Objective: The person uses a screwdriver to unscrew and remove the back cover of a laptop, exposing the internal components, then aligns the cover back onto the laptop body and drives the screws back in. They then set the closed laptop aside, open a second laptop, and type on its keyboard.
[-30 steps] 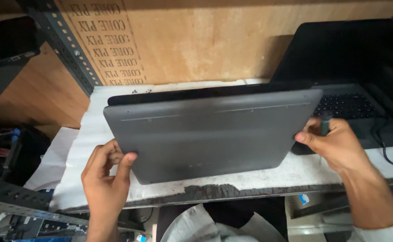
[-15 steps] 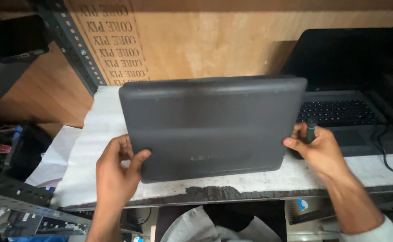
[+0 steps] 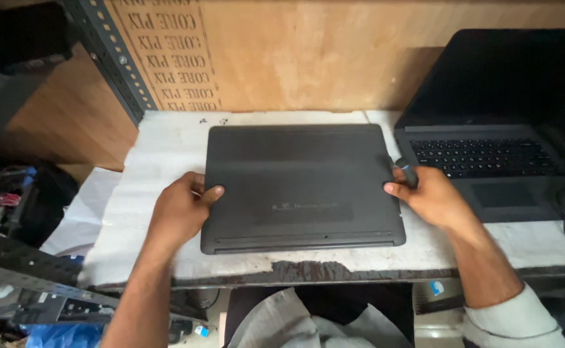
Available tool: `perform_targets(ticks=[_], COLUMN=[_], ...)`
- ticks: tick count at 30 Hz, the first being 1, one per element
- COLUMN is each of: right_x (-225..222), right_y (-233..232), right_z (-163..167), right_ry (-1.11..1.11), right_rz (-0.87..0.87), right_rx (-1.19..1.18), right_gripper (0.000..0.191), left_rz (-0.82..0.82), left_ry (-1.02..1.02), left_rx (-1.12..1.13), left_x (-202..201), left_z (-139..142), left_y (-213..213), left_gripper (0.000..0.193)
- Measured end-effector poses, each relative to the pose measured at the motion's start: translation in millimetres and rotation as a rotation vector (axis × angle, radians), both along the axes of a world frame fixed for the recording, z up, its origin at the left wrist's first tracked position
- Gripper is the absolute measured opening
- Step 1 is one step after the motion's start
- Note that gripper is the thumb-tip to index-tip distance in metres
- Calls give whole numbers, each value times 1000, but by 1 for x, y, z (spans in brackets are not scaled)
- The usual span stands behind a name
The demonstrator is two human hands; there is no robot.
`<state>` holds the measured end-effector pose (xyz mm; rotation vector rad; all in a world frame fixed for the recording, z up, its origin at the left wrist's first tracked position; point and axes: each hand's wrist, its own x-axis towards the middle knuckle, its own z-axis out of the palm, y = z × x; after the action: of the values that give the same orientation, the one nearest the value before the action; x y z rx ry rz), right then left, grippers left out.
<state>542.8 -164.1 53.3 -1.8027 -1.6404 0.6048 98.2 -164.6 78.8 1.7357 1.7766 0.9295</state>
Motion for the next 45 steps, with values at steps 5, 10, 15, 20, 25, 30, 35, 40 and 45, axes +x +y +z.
perform_targets(ticks=[5,10,15,20,25,30,35,40,45], right_x=[4,-8,-23,-22,-31,-36,-57,-125,-191], right_y=[9,-4,-57,-93,-86,-75,-77,-98,-110], right_z=[-10,1,26,40,34,35,40,24,-3], right_ry=[-147,-392,-490,-457,-435,-612,-884,-606,-656], right_rz=[54,45,201,351,277,219,286,474,498], right_rx=[-64,-84,60,-22,-78,-228,-218,25,485], right_gripper=[42,43,41,41,36,40,39,78,63], left_rz=[7,34,22,-149,-487,-479,-433,-483,-416], left_ry=[114,256,362,276,32,123,144,350,453], left_rx=[-70,25,65,-74,21,16,10,549,719], left_x=[2,9,8,-12,-44,-44,-47,-18,28], left_z=[-10,-18,-17,-12,-14,-22,-12,-1,-15], left_y=[9,4,-1,-12,-21,-17,-30,-61,-94], left_gripper=[35,37,38,49,78,83,72,44,41])
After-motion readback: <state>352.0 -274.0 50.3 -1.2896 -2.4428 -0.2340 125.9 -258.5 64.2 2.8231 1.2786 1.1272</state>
